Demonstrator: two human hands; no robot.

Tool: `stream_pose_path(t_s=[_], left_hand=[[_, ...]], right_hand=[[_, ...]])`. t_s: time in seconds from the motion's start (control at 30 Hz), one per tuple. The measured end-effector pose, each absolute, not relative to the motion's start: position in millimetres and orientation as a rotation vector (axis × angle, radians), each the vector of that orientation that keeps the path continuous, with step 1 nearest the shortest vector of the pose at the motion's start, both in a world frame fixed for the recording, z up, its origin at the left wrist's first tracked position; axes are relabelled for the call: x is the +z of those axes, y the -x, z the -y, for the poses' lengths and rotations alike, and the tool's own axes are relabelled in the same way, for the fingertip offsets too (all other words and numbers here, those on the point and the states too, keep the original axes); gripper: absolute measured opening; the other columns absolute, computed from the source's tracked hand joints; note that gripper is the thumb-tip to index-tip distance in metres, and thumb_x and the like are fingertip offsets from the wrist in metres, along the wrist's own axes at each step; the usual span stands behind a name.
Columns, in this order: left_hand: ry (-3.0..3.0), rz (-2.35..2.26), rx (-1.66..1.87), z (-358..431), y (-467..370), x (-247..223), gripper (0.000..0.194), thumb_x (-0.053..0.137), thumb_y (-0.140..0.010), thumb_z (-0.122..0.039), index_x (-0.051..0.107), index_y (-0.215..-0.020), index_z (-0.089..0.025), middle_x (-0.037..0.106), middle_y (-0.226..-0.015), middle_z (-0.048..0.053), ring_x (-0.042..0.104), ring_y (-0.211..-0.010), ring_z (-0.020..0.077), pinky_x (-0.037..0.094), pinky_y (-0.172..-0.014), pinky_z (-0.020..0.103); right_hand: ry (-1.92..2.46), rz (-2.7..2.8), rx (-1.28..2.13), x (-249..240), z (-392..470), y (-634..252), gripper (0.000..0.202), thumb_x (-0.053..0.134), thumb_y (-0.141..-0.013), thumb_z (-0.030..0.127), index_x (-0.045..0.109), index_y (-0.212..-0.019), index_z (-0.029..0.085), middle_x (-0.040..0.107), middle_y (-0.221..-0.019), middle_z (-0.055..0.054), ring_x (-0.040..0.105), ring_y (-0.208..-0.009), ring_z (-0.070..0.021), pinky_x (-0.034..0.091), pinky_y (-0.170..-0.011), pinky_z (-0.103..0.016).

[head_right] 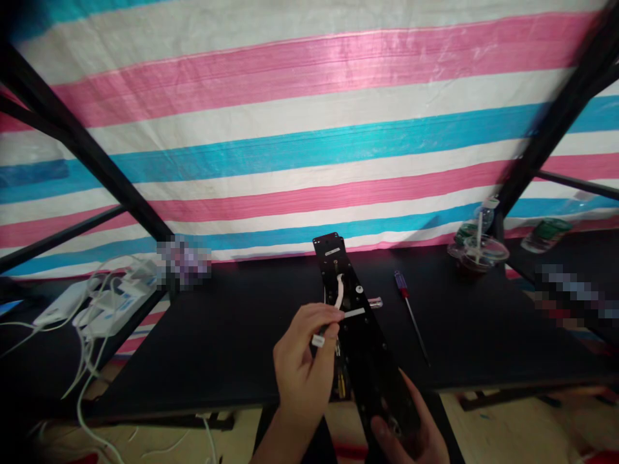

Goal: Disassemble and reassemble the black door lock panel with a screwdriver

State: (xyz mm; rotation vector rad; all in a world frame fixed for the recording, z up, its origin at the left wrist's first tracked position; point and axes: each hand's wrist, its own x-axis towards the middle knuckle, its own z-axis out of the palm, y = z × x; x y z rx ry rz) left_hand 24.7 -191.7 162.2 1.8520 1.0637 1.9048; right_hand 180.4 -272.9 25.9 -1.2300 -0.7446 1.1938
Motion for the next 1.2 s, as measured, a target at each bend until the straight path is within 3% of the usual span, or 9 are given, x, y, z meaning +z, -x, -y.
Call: stream_pose_path(t_s=[0.1, 0.2, 0.3, 0.43, 0.57, 0.77, 0.9, 1.07, 1.2], left_hand=[[-1.931, -0.981, 1.881, 209, -31, 137, 0.027, 0.059, -0.088, -0.004, 0.067, -0.107, -0.021, 0.071, -0.098, 0.006, 0.067, -0.096, 0.0176, 0.059, -0.083, 0.032], [-2.066, -1.019, 1.774, 220, -28, 102, 0.041, 0.056, -0.089, -0.003, 0.063, -0.123, -0.023, 0.067, -0.122, 0.011, 0.062, -0.119, 0.0216, 0.057, -0.096, 0.036], [-2.098, -1.257, 1.716, 216, -20, 63, 0.055, 0.059, -0.089, -0.012, 0.050, -0.142, -0.025, 0.049, -0.150, 0.016, 0.051, -0.136, 0.0270, 0.053, -0.104, 0.043], [-1.652, -1.628, 1.485, 196, -21, 22, 0.075, 0.063, -0.091, -0.032, 0.027, -0.156, -0.020, 0.026, -0.164, 0.019, 0.028, -0.151, 0.0335, 0.032, -0.119, 0.057], [-1.381, -1.458, 1.344, 182, -33, 10, 0.071, 0.049, -0.099, -0.037, 0.018, -0.159, -0.015, 0.025, -0.165, 0.017, 0.024, -0.153, 0.0269, 0.025, -0.124, 0.046], [-1.306, -1.406, 1.341, 177, -29, 6, 0.066, 0.048, -0.098, -0.037, 0.026, -0.158, -0.019, 0.030, -0.164, 0.011, 0.025, -0.152, 0.0233, 0.022, -0.124, 0.039], [-1.371, -1.423, 1.381, 172, -24, 2, 0.064, 0.050, -0.098, -0.039, 0.033, -0.156, -0.019, 0.023, -0.166, 0.010, 0.019, -0.153, 0.0244, 0.021, -0.124, 0.040], [-1.306, -1.428, 1.283, 163, -21, 9, 0.077, 0.051, -0.097, -0.043, 0.013, -0.161, -0.022, 0.032, -0.163, 0.010, 0.038, -0.147, 0.0247, 0.037, -0.117, 0.040], [-1.337, -1.412, 1.341, 157, -21, 11, 0.075, 0.058, -0.093, -0.036, 0.022, -0.159, -0.024, 0.032, -0.163, 0.007, 0.036, -0.147, 0.0258, 0.036, -0.118, 0.041]], right_hand=[[1.174, 0.713, 1.208, 20, 250, -175, 0.070, 0.091, -0.066, 0.041, 0.063, -0.128, 0.025, 0.072, -0.124, -0.010, 0.071, -0.110, -0.0297, 0.060, -0.086, -0.032], [1.128, 0.692, 1.207, 16, 237, -164, 0.069, 0.089, -0.068, 0.043, 0.062, -0.129, 0.024, 0.070, -0.127, -0.011, 0.068, -0.115, -0.0313, 0.059, -0.092, -0.037], [1.120, 0.695, 1.227, 10, 234, -153, 0.069, 0.087, -0.071, 0.042, 0.060, -0.131, 0.024, 0.070, -0.128, -0.011, 0.067, -0.117, -0.0309, 0.057, -0.094, -0.038], [1.198, 0.750, 1.169, -2, 235, -142, 0.069, 0.085, -0.073, 0.041, 0.058, -0.133, 0.021, 0.071, -0.125, -0.012, 0.070, -0.111, -0.0292, 0.059, -0.092, -0.037], [1.246, 0.872, 1.068, -9, 234, -135, 0.067, 0.080, -0.079, 0.040, 0.054, -0.137, 0.019, 0.070, -0.126, -0.013, 0.071, -0.110, -0.0288, 0.060, -0.092, -0.037], [1.276, 1.169, 0.779, -23, 232, -131, 0.066, 0.067, -0.090, 0.031, 0.044, -0.151, 0.019, 0.049, -0.151, -0.015, 0.055, -0.134, -0.0312, 0.055, -0.102, -0.042], [1.317, 1.374, 0.520, -23, 233, -129, 0.061, 0.059, -0.095, 0.023, 0.041, -0.153, 0.023, 0.051, -0.148, -0.014, 0.054, -0.134, -0.0296, 0.055, -0.103, -0.042], [1.349, 1.559, 0.317, -11, 234, -132, 0.054, 0.053, -0.097, 0.019, 0.047, -0.149, 0.029, 0.048, -0.148, -0.011, 0.053, -0.134, -0.0294, 0.054, -0.105, -0.043], [1.373, 1.662, 0.216, -8, 234, -136, 0.053, 0.051, -0.097, 0.019, 0.047, -0.149, 0.031, 0.046, -0.150, -0.011, 0.052, -0.134, -0.0322, 0.055, -0.102, -0.049]])
